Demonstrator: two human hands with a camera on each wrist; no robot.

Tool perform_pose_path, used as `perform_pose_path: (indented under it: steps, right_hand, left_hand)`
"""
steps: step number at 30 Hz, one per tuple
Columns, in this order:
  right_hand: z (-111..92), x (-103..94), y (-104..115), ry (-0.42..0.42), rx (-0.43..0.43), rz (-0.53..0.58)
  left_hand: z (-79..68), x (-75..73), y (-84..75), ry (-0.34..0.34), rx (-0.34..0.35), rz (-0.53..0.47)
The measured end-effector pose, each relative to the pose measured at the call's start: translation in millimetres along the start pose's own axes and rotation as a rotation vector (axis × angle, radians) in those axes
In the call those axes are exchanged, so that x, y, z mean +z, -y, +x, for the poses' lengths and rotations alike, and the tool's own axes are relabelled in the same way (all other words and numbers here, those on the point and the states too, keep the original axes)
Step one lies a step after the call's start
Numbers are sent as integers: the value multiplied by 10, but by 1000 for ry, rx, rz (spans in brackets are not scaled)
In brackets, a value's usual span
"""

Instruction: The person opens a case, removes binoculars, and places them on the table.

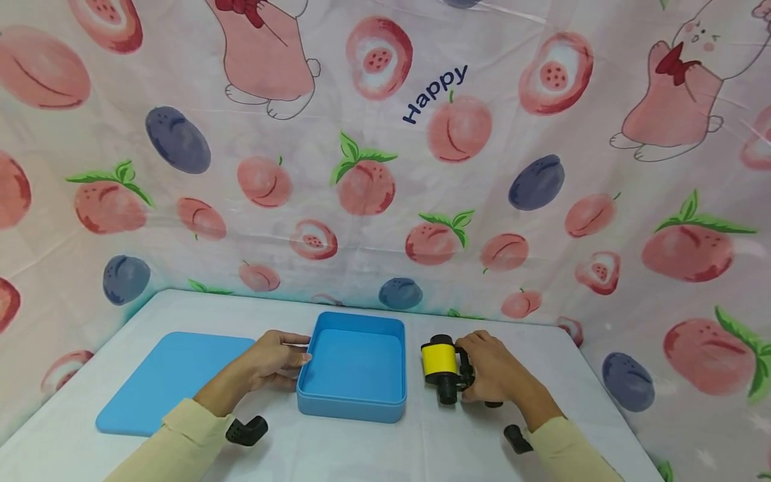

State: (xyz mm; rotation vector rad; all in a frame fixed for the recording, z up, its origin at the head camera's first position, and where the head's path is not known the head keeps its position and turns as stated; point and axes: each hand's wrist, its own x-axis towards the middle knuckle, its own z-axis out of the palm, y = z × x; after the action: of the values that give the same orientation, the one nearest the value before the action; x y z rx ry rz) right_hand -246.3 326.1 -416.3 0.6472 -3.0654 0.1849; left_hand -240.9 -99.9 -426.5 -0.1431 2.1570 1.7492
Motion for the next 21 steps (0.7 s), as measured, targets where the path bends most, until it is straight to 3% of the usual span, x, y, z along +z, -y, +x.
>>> perform_pose_path:
  steps: [21]
  right_hand:
    - [-33,40,-9,18,6,-10]
  left_hand:
    - [-19,20,-4,13,-6,-22]
